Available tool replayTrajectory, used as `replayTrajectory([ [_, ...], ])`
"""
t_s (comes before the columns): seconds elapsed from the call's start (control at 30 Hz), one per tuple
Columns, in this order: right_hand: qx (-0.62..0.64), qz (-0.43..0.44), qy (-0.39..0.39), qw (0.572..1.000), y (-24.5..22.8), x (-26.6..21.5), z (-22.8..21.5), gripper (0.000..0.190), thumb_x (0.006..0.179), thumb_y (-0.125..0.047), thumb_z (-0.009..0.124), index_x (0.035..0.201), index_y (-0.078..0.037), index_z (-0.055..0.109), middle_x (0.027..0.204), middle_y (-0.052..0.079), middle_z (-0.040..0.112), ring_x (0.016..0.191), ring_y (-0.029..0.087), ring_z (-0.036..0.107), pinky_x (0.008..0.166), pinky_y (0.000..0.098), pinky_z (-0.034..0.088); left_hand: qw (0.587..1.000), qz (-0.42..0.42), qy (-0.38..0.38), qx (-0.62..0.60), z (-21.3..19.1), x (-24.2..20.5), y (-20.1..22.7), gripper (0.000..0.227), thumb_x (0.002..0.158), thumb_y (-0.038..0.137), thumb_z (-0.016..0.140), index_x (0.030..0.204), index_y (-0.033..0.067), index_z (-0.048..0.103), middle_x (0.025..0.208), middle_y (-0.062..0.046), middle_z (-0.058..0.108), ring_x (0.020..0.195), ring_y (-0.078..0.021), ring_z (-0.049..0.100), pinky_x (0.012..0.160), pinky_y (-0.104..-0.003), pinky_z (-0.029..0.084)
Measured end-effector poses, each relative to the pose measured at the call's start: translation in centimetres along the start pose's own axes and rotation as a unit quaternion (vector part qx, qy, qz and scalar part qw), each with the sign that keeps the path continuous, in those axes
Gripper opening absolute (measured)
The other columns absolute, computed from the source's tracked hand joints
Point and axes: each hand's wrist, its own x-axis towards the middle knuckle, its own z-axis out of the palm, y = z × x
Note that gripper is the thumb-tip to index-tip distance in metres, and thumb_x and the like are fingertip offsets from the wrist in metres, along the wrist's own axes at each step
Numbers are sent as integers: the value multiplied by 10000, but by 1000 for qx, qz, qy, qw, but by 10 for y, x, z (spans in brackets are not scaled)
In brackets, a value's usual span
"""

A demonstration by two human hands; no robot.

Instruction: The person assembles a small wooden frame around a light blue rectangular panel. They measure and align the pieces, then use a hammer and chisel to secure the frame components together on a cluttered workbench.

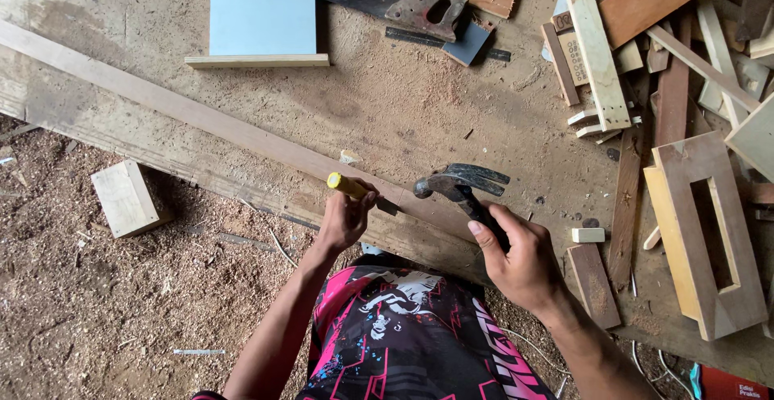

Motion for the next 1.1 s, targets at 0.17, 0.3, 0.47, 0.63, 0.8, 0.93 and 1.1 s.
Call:
replayTrajectory([
  [0.17,-3,3,0,1000,1,-2,-1,274,1018,-222,611,1082,33,689,850,156,757,717,246,759,611,347,586,997,71,15,16,-1,5,3,133,1027,56,593,1088,-61,583,881,-160,733,852,-200,766,694,-291,599],
  [0.3,2,2,-7,1000,5,-3,1,275,1020,-221,603,1089,30,691,838,149,759,696,225,757,585,323,598,998,53,4,30,1,10,3,108,1010,48,606,1068,-43,604,879,-154,740,829,-198,768,678,-315,616],
  [0.47,1,0,-13,1000,4,-1,1,271,1017,-214,605,1106,28,690,823,142,758,673,206,748,563,312,597,997,26,-37,67,6,9,2,88,1000,41,608,1045,-28,638,862,-166,735,731,-247,743,619,-368,597],
  [0.63,1,-11,-17,1000,-8,3,-4,316,998,-207,606,1182,40,673,831,145,759,638,205,737,536,324,585,984,149,-49,83,13,7,4,141,983,29,575,1119,-3,587,933,-140,734,767,-277,743,637,-366,605],
  [0.8,3,-49,-19,999,-16,2,-5,311,1023,-213,583,1200,29,668,829,127,751,581,162,704,481,294,568,970,58,-138,194,22,3,7,169,1006,155,602,1151,69,616,910,-155,689,646,-295,708,561,-430,570],
  [0.93,-25,-48,-59,997,-14,1,-1,268,1032,-228,584,1137,3,670,759,98,730,506,135,663,404,283,526,951,49,-159,260,27,1,1,371,1021,277,607,1279,29,509,867,-174,701,664,-356,691,637,-519,518],
  [1.1,-72,-56,-95,991,-14,2,-3,313,998,-221,592,1197,12,658,737,113,715,456,140,621,358,288,495,945,46,-179,270,27,2,-7,377,1001,257,582,1295,43,484,901,-173,697,729,-351,706,720,-505,543],
])
